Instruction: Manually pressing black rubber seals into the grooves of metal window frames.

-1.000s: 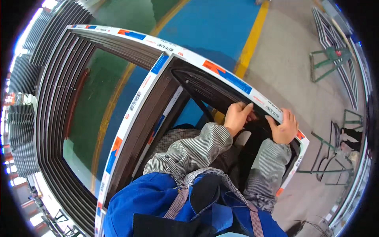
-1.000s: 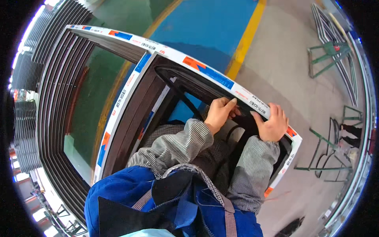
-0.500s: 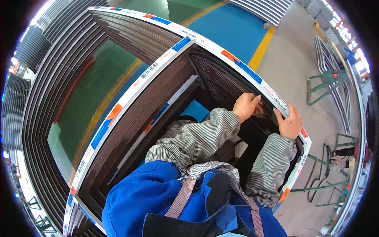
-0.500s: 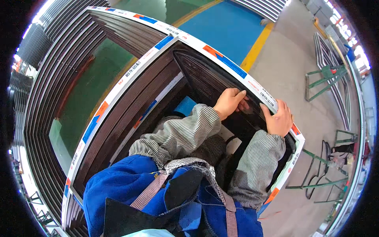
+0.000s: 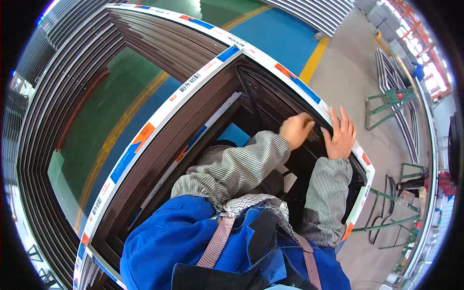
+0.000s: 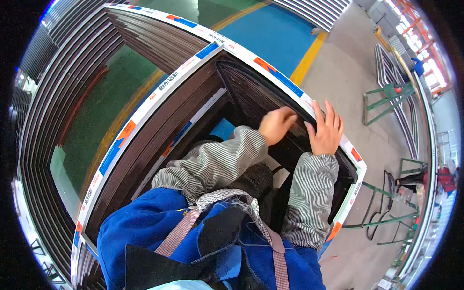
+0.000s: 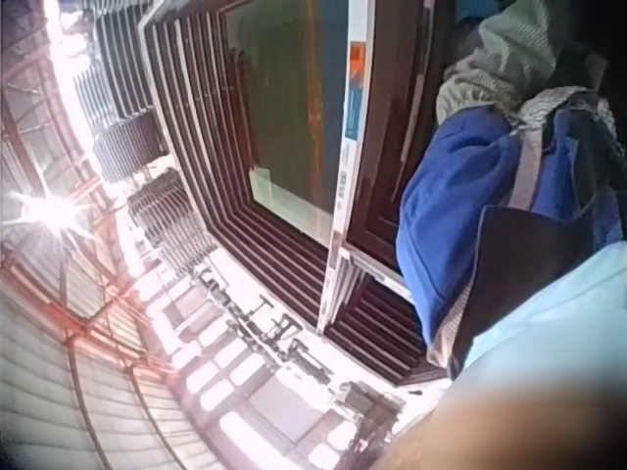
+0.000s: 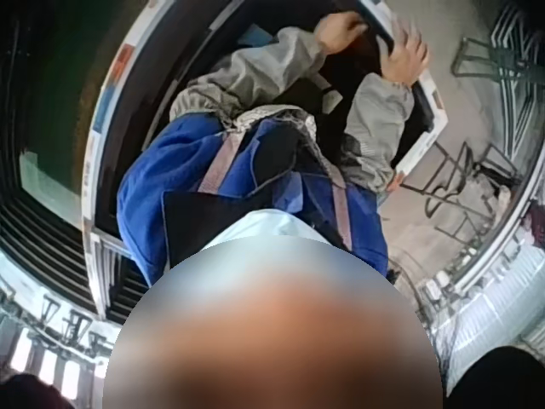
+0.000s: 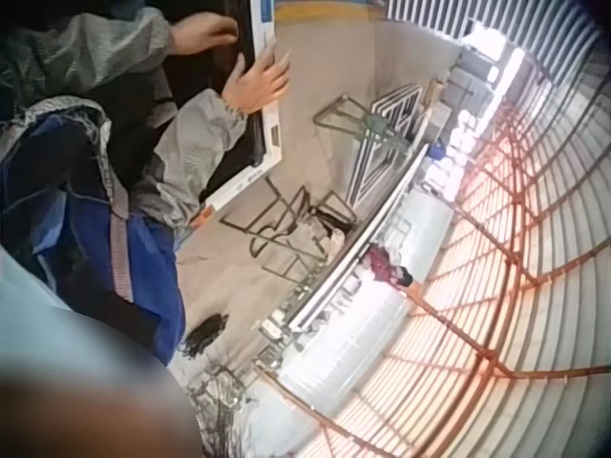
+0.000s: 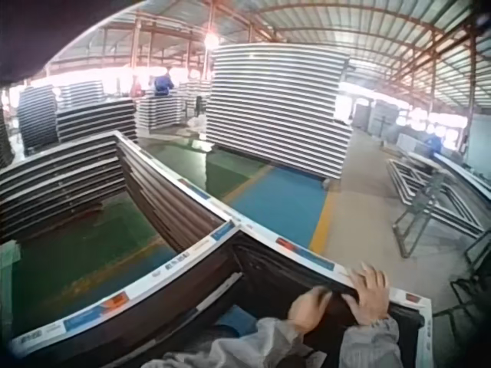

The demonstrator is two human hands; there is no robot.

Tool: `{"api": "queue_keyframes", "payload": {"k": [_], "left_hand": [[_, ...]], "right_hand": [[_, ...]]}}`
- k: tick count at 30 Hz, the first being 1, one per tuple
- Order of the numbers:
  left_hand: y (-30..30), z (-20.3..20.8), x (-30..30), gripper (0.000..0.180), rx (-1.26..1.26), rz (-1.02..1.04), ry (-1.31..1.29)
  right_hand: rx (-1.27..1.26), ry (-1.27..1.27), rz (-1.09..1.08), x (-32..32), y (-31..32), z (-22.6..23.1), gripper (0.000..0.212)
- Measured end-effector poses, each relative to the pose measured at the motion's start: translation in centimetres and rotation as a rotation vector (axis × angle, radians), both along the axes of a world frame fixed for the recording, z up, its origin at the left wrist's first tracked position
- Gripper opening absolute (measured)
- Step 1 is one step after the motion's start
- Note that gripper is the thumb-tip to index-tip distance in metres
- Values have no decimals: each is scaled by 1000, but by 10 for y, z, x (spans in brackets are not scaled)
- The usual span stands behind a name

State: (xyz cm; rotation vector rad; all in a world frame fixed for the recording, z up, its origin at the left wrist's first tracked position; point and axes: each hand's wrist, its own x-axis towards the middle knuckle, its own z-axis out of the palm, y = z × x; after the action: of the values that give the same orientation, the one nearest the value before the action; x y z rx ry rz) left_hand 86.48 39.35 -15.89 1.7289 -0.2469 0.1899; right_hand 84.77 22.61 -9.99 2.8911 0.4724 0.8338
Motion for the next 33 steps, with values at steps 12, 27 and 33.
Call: {"api": "queue_keyframes", "payload": {"k": [12, 27, 33], "left_hand": [[88, -69, -12, 35, -625, 128, 215], [181, 14, -35, 49, -776, -204, 599], [178, 13, -42, 47, -814, 27, 530]], "right_hand": [[-37, -16, 4, 9, 57, -15, 81], [-53, -231, 50, 17, 69, -32, 29], [84, -149, 167, 4, 71, -30, 37]]}}
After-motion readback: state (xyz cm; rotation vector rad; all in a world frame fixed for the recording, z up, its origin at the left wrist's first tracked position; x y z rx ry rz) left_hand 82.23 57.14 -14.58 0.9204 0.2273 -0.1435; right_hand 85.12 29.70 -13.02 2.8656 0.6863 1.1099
